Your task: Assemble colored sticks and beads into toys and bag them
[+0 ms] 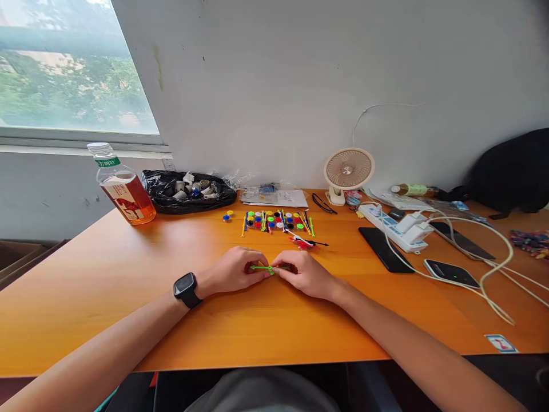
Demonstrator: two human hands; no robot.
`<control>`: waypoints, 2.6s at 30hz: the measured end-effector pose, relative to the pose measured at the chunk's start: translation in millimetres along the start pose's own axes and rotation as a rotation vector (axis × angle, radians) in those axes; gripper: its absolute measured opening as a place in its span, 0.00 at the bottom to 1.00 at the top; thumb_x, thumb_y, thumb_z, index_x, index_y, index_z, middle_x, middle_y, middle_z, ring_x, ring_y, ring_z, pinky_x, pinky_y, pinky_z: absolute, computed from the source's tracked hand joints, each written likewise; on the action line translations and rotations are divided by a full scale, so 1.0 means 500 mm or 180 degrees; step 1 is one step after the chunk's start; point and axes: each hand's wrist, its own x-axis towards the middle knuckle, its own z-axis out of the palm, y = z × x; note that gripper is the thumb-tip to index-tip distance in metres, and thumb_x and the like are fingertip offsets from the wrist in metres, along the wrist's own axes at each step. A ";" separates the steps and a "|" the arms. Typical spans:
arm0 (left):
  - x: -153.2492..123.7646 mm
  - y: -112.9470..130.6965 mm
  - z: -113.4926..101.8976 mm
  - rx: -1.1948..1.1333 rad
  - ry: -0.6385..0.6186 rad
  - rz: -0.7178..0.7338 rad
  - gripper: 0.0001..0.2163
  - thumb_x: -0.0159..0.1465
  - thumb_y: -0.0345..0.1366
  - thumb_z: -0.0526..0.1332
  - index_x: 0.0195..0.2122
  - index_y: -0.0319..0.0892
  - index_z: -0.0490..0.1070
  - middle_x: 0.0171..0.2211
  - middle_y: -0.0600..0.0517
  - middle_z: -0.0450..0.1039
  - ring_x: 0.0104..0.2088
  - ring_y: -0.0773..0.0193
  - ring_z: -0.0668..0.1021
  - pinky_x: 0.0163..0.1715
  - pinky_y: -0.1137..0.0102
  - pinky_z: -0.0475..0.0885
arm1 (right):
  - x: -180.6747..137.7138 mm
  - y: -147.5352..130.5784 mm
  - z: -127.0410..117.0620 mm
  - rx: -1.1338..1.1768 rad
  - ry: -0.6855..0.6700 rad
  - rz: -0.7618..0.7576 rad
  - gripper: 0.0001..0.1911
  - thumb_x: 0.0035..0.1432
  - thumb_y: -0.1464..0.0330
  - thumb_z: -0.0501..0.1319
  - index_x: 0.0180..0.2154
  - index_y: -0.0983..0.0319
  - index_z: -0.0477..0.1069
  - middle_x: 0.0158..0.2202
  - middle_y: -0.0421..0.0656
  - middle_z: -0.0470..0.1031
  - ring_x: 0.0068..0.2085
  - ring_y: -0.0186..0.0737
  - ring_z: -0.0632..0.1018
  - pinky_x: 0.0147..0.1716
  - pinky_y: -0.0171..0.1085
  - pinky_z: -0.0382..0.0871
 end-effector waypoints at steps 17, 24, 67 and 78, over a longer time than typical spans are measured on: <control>0.006 0.005 0.005 0.0306 0.0282 0.0514 0.08 0.73 0.36 0.60 0.43 0.45 0.80 0.43 0.48 0.82 0.42 0.60 0.82 0.44 0.68 0.75 | 0.001 0.009 0.006 -0.0169 0.0106 -0.0164 0.06 0.71 0.68 0.62 0.44 0.60 0.78 0.40 0.45 0.78 0.40 0.41 0.77 0.41 0.39 0.69; 0.008 0.011 0.004 0.0555 0.0214 0.0629 0.08 0.74 0.34 0.59 0.43 0.45 0.79 0.42 0.48 0.82 0.41 0.60 0.82 0.43 0.67 0.74 | 0.001 0.006 0.004 -0.0195 0.0074 -0.0118 0.05 0.71 0.69 0.61 0.43 0.60 0.76 0.40 0.44 0.78 0.39 0.40 0.77 0.40 0.38 0.68; 0.004 0.018 -0.001 0.0236 0.0388 0.0181 0.09 0.69 0.44 0.65 0.39 0.44 0.74 0.37 0.51 0.78 0.33 0.63 0.77 0.33 0.68 0.69 | 0.005 0.000 0.001 -0.0257 0.0357 0.0427 0.08 0.70 0.63 0.61 0.41 0.60 0.76 0.37 0.42 0.80 0.31 0.36 0.74 0.32 0.37 0.65; 0.009 -0.019 -0.010 -0.0137 0.0843 -0.0256 0.14 0.77 0.45 0.54 0.43 0.44 0.74 0.36 0.51 0.77 0.33 0.64 0.75 0.34 0.68 0.70 | 0.013 0.007 -0.023 0.0762 0.0715 0.0946 0.29 0.69 0.45 0.57 0.33 0.63 0.79 0.21 0.35 0.57 0.22 0.32 0.52 0.23 0.38 0.43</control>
